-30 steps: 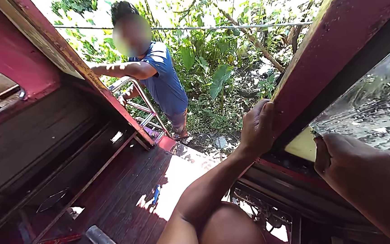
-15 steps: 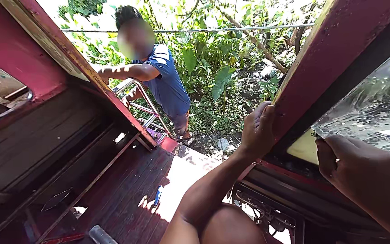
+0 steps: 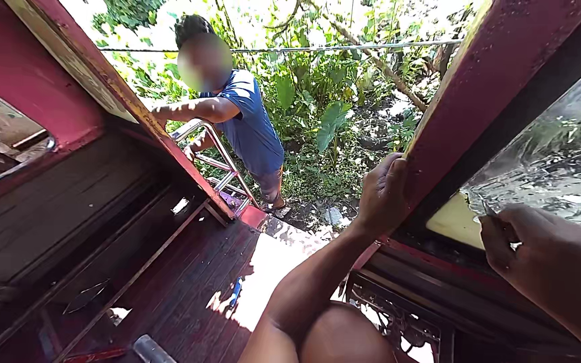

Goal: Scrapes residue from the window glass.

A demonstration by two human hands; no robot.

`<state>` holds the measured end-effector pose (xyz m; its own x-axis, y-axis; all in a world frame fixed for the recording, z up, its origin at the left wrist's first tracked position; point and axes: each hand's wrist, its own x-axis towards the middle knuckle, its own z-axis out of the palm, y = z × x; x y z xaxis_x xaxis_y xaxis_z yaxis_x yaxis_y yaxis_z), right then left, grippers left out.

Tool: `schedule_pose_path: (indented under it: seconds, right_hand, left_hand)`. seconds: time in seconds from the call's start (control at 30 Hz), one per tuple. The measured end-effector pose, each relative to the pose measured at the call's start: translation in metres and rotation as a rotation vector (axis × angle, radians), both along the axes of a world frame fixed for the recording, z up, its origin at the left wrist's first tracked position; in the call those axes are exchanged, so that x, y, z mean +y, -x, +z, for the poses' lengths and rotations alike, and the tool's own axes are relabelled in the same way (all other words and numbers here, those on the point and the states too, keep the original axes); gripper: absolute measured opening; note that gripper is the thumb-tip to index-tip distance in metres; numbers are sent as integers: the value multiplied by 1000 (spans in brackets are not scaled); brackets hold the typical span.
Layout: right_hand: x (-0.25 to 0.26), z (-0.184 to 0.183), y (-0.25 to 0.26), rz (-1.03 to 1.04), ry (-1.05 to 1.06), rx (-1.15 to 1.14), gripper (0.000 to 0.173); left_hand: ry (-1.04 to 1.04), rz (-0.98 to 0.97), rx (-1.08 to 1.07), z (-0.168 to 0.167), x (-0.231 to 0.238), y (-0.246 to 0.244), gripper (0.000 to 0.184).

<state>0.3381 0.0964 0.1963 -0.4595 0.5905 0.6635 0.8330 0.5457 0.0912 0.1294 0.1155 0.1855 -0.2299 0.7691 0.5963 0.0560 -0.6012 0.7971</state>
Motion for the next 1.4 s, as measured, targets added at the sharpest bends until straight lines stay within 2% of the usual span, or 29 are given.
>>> schedule_pose_path:
  seconds: [0.4, 0.57, 0.8, 0.87, 1.13, 1.2, 1.33, 1.4]
  right_hand:
    - [-2, 2, -15, 98, 76, 38, 42]
    - [-7, 12, -12, 66, 45, 13, 41]
    - [-11, 18, -8, 29, -4, 17, 29]
    - [-12, 18, -6, 43, 9, 18, 26]
    - [-10, 17, -5, 36, -65, 7, 27]
    - [-8, 21, -8, 70, -52, 31, 30]
    - [-8, 26, -15, 172, -33, 114, 31]
    - [-8, 28, -21, 198, -54, 160, 29]
  left_hand:
    - [-26, 13, -3, -1, 1, -1, 79]
    - [-17, 0, 42, -6, 0, 2, 79]
    - [-9, -73, -22, -11, -3, 1, 58]
    - [-11, -99, -22, -11, -6, 2, 61]
    - [-34, -92, -108, -8, -3, -4, 53]
    - [-24, -49, -157, -4, 2, -7, 45]
    - [-51, 18, -75, -5, -2, -1, 41]
    - [-56, -11, -102, -3, 0, -6, 41]
